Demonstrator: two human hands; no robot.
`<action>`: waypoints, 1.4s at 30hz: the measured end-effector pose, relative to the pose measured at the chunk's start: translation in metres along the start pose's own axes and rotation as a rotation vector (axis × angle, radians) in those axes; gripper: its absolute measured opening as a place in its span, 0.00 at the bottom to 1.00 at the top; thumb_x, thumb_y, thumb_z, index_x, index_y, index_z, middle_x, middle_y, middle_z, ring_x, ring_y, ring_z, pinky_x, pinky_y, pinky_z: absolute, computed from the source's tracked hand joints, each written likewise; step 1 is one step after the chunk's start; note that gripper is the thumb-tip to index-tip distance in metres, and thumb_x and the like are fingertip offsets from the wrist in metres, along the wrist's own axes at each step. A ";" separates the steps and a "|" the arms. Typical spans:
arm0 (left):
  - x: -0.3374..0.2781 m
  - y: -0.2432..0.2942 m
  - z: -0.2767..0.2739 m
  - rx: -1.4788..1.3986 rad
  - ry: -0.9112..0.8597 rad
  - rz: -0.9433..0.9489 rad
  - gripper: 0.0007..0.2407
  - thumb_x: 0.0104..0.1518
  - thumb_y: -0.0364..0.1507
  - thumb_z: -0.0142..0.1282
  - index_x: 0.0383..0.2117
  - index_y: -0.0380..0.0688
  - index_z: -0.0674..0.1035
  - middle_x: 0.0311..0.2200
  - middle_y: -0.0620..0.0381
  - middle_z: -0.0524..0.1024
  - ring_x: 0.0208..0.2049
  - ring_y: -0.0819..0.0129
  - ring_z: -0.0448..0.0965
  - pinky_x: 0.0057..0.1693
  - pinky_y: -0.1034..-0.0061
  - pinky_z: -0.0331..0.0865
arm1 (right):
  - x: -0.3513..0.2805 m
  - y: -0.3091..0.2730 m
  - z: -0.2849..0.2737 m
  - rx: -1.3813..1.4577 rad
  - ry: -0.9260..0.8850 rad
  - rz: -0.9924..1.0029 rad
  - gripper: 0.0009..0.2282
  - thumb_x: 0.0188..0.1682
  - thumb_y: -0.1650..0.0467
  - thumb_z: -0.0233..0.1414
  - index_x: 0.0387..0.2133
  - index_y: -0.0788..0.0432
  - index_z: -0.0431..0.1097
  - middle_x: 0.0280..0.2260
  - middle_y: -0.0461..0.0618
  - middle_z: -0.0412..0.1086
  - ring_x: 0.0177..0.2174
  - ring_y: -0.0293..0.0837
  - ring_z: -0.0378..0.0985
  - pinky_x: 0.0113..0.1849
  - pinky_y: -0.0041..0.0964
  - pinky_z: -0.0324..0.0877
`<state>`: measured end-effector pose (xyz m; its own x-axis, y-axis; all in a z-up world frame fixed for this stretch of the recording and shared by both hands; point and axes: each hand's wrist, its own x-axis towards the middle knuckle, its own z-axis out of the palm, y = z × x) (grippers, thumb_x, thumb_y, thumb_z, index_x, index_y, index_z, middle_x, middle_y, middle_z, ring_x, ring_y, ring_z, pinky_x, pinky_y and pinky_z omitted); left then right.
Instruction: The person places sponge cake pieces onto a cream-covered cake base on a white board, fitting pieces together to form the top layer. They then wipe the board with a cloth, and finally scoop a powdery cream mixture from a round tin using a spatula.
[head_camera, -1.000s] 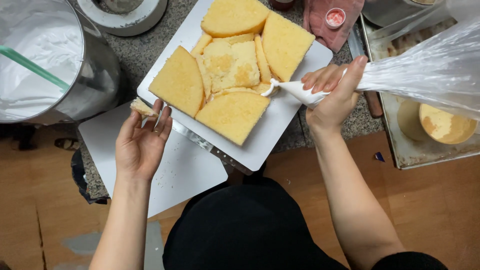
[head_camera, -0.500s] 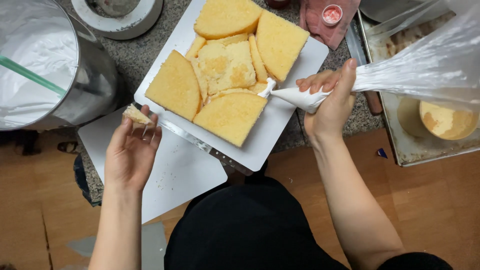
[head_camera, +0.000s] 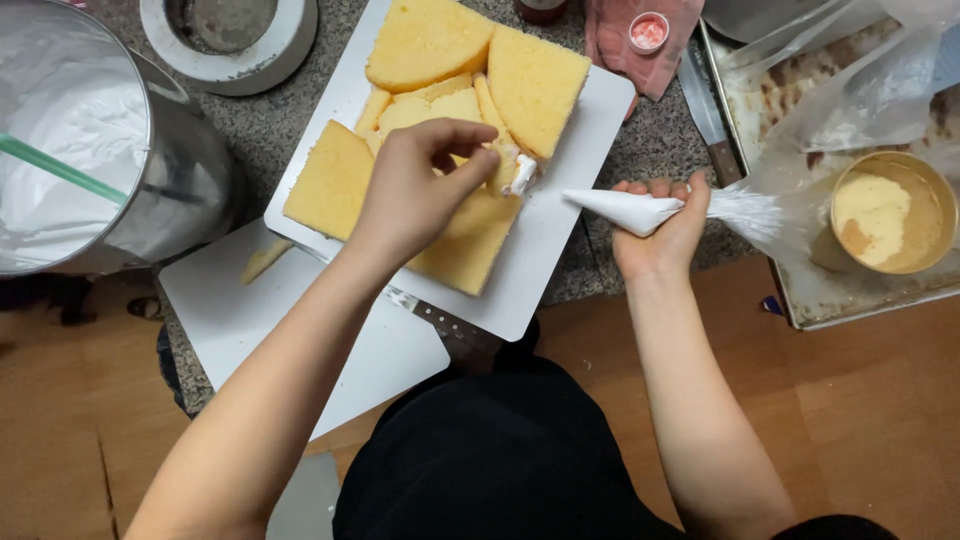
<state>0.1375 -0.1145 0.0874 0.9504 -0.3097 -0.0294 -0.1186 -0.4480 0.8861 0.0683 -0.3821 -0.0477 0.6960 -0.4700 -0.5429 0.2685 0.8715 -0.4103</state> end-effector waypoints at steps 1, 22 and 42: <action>0.008 -0.002 0.007 0.002 -0.001 0.003 0.09 0.55 0.34 0.66 0.40 0.54 0.87 0.29 0.66 0.85 0.27 0.78 0.77 0.38 0.82 0.72 | 0.001 0.001 -0.001 0.003 -0.001 -0.001 0.18 0.47 0.59 0.56 0.10 0.48 0.62 0.15 0.42 0.62 0.24 0.45 0.72 0.42 0.48 0.77; 0.037 -0.030 0.043 0.490 0.017 0.125 0.03 0.52 0.33 0.64 0.30 0.55 0.82 0.27 0.65 0.83 0.37 0.56 0.83 0.49 0.66 0.65 | -0.004 0.013 0.006 0.109 -0.003 0.198 0.18 0.48 0.60 0.56 0.10 0.48 0.62 0.17 0.40 0.62 0.25 0.41 0.72 0.47 0.49 0.75; 0.003 -0.009 0.036 0.835 -0.054 0.610 0.10 0.64 0.34 0.46 0.33 0.53 0.82 0.43 0.62 0.77 0.44 0.59 0.69 0.55 0.62 0.54 | 0.000 0.017 0.002 0.099 -0.019 0.179 0.17 0.48 0.59 0.56 0.12 0.47 0.61 0.18 0.39 0.62 0.26 0.41 0.72 0.47 0.49 0.76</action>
<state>0.1313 -0.1418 0.0628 0.6499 -0.7072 0.2784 -0.7570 -0.6348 0.1547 0.0744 -0.3670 -0.0533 0.7505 -0.3041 -0.5868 0.2026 0.9510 -0.2337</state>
